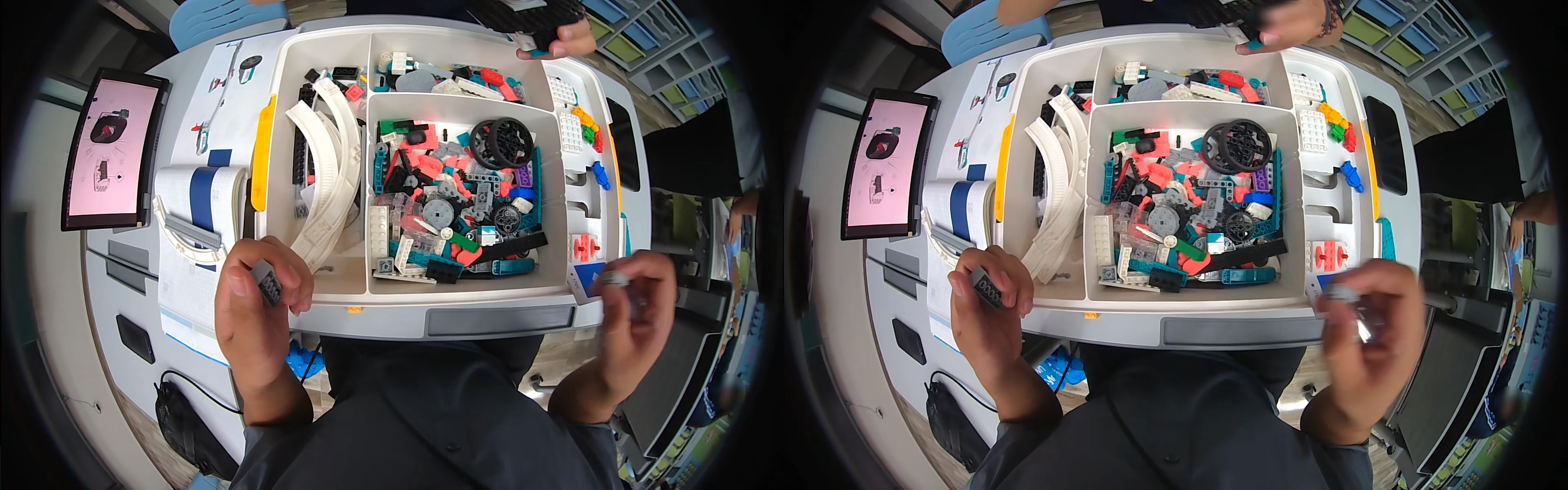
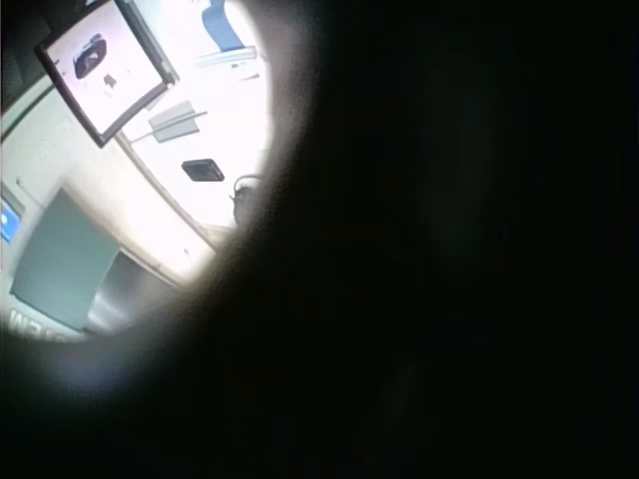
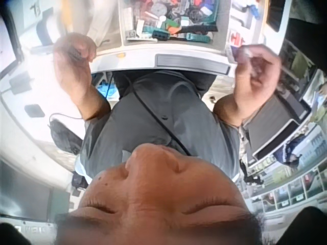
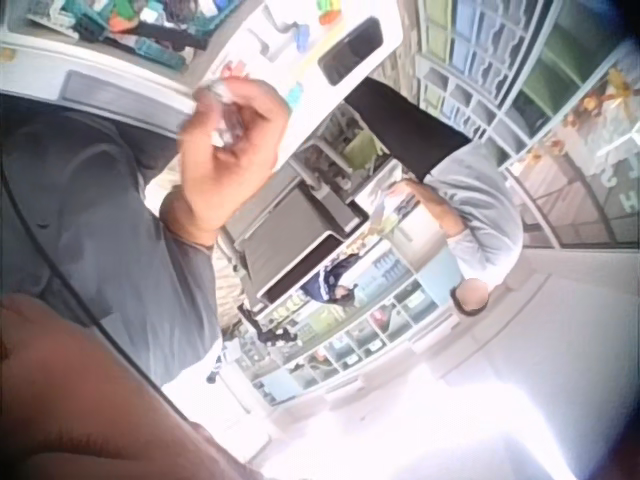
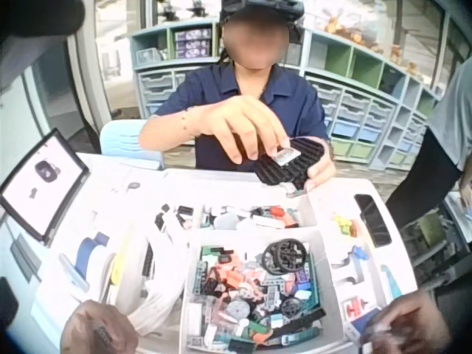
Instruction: The person assembles a Lego model using pieces from a compartmentalized tray, following a printed instruction booklet and a tablet display. They pick, connect, and place various Lego bricks and components, occasionally flipping pages and referencing the guide.
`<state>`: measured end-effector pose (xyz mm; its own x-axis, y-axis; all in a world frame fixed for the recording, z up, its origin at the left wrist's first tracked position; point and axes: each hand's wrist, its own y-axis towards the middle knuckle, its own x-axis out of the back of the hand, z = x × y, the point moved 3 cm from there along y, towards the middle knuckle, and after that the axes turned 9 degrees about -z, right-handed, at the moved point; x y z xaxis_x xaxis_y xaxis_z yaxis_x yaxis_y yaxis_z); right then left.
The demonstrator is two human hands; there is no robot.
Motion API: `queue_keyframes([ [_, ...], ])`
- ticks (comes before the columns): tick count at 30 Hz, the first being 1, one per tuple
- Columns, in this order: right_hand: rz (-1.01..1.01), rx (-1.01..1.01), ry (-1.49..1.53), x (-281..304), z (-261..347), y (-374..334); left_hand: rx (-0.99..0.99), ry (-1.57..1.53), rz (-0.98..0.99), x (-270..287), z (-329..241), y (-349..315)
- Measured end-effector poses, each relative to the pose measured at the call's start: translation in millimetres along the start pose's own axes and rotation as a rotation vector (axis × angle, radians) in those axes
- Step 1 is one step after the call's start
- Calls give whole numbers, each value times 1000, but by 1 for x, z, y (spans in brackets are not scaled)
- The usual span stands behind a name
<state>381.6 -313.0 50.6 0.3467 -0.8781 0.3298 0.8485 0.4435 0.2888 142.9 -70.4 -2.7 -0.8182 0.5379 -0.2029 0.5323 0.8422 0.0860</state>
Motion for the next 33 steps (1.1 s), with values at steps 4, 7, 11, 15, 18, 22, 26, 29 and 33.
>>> queue_keyframes([
  [4,539,171,-122,-53,26,-1,-131,429,58,-20,-11,-3],
  [7,526,125,-59,-64,26,-9,-121,874,313,-47,-18,14],
  [11,486,67,-31,-51,19,-16,-202,1246,486,-66,-22,24],
  [15,543,106,50,-34,15,-21,-359,1424,592,-78,-19,22],
  [18,603,58,78,-20,16,-22,-324,1628,773,-86,-12,30],
  [22,575,66,95,-6,15,-19,-426,1538,895,-85,-21,40],
  [26,502,122,140,3,15,-15,-434,1169,618,-83,-46,33],
  [29,454,104,200,1,14,-21,-396,740,335,-76,-59,9],
  [33,393,-54,389,-18,6,-21,-358,536,263,-85,-50,-4],
])
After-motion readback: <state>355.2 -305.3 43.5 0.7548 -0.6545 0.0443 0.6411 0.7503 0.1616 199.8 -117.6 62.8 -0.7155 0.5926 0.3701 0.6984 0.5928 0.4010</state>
